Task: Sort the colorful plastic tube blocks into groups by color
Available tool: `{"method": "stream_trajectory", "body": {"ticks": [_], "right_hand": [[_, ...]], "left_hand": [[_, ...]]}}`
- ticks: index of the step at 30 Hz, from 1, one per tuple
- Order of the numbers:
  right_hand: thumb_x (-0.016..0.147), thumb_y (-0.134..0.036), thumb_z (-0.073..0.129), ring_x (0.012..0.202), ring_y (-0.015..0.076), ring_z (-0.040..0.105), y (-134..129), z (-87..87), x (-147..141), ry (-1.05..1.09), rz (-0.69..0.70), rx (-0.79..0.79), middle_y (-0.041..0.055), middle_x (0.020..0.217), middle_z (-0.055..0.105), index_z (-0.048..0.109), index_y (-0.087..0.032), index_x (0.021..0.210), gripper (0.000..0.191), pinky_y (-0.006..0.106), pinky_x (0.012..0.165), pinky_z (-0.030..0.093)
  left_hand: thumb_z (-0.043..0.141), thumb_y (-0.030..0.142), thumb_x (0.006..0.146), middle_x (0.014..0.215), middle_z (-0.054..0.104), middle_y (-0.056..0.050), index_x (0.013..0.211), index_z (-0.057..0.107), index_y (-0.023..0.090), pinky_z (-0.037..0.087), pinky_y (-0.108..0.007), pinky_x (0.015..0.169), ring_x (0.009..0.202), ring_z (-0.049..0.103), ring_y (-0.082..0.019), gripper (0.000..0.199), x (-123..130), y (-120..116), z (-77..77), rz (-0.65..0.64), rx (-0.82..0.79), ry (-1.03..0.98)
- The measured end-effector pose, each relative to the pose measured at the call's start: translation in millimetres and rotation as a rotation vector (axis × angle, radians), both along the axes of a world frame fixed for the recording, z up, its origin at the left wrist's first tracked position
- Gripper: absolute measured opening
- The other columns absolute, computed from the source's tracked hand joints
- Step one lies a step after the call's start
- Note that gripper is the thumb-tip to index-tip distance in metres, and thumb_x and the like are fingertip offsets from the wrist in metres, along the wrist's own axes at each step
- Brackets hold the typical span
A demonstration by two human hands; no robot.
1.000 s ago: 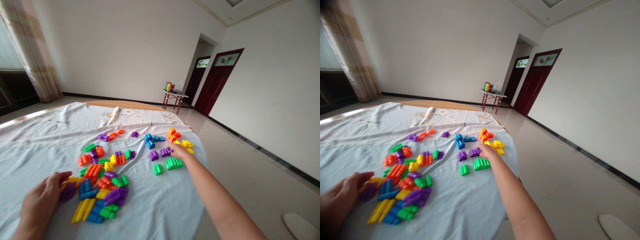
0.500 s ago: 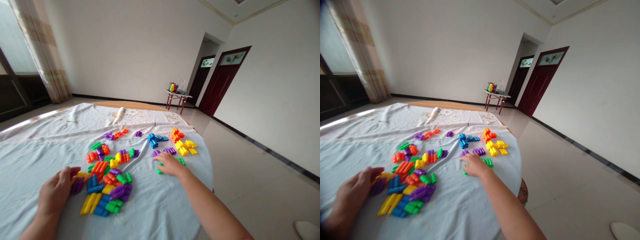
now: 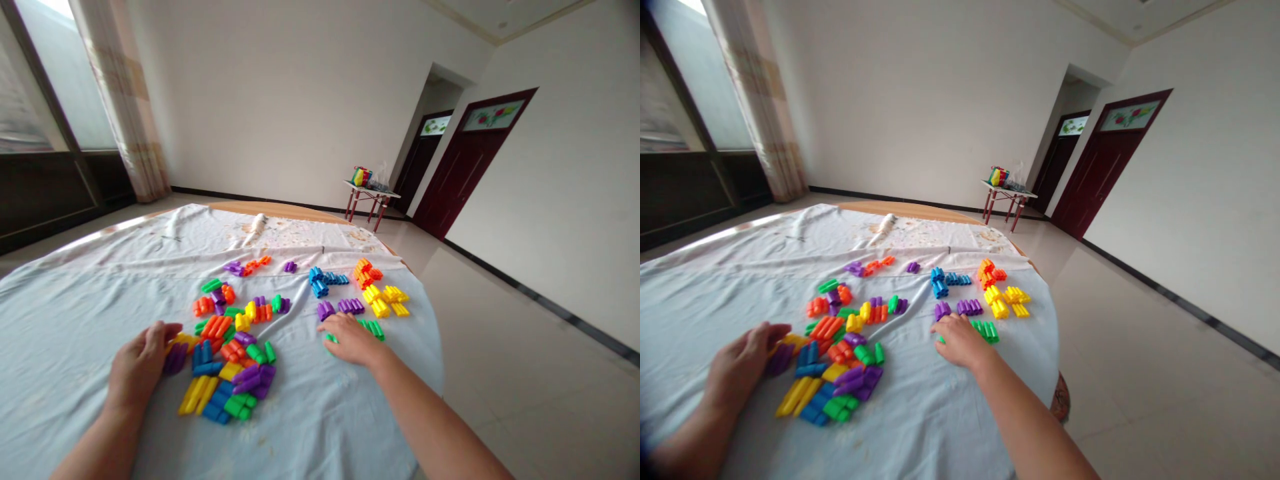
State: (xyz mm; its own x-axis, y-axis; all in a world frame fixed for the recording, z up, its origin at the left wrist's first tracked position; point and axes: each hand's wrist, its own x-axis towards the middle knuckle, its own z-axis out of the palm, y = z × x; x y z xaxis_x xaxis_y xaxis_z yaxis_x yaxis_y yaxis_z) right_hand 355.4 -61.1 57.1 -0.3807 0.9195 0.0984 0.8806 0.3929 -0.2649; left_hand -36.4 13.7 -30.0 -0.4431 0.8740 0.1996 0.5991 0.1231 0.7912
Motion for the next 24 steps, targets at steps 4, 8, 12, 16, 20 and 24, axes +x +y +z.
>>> {"method": "stream_trajectory", "body": {"ticks": [4, 8, 12, 16, 20, 24], "right_hand": [[0.081, -0.015, 0.055, 0.101, 0.0182, 0.057, 2, 0.1, -35, 0.284, 0.117, 0.121, 0.0061, 0.103, 0.066, 0.063, -0.018, 0.105, 0.026, 0.033, 0.093, 0.041], [0.079, -0.016, 0.058, 0.102, 0.0172, 0.056, 3, -14.1, -81, 0.492, 0.229, 0.13, 0.0059, 0.104, 0.064, 0.062, -0.018, 0.107, 0.029, 0.031, 0.093, 0.043], [0.077, -0.02, 0.061, 0.103, 0.0188, 0.055, 4, -35.4, -105, 0.578, 0.251, 0.131, 0.0074, 0.107, 0.063, 0.061, -0.017, 0.109, 0.031, 0.033, 0.093, 0.043], [0.078, -0.015, 0.058, 0.098, 0.0192, 0.055, 5, -48.0, -104, 0.575, 0.267, 0.121, 0.007, 0.102, 0.064, 0.061, -0.017, 0.108, 0.03, 0.035, 0.09, 0.044], [0.077, -0.008, 0.052, 0.094, 0.0187, 0.055, 6, -51.6, -100, 0.587, 0.26, 0.122, 0.0062, 0.097, 0.064, 0.061, -0.018, 0.107, 0.033, 0.034, 0.086, 0.046], [0.076, -0.006, 0.051, 0.091, 0.0187, 0.054, 5, -54.0, -102, 0.606, 0.266, 0.116, 0.0049, 0.093, 0.063, 0.061, -0.019, 0.103, 0.032, 0.035, 0.085, 0.046]], "left_hand": [[0.037, 0.052, 0.082, 0.083, 0.073, -0.005, 0.091, 0.069, 0.016, 0.049, -0.026, 0.061, 0.071, 0.065, -0.018, 0.049, -1, 1, -4.4, -0.011, -0.026, -0.141], [0.037, 0.056, 0.08, 0.085, 0.073, -0.007, 0.092, 0.068, 0.013, 0.049, -0.028, 0.063, 0.073, 0.064, -0.02, 0.054, 2, -4, -2.1, -0.002, -0.021, -0.198], [0.036, 0.059, 0.079, 0.082, 0.072, -0.009, 0.088, 0.068, 0.013, 0.05, -0.029, 0.061, 0.072, 0.064, -0.021, 0.056, 8, -10, 5.2, 0.018, -0.012, -0.201], [0.036, 0.056, 0.078, 0.08, 0.072, -0.007, 0.081, 0.068, 0.016, 0.05, -0.029, 0.062, 0.071, 0.064, -0.021, 0.052, 15, -15, 14.2, 0.039, -0.002, -0.182], [0.034, 0.054, 0.079, 0.08, 0.072, -0.007, 0.079, 0.068, 0.017, 0.05, -0.03, 0.064, 0.072, 0.065, -0.021, 0.051, 21, -20, 21.1, 0.051, 0.006, -0.152], [0.033, 0.052, 0.079, 0.078, 0.072, -0.007, 0.076, 0.069, 0.018, 0.05, -0.031, 0.067, 0.071, 0.065, -0.021, 0.05, 23, -24, 25.4, 0.067, 0.015, -0.084]]}}
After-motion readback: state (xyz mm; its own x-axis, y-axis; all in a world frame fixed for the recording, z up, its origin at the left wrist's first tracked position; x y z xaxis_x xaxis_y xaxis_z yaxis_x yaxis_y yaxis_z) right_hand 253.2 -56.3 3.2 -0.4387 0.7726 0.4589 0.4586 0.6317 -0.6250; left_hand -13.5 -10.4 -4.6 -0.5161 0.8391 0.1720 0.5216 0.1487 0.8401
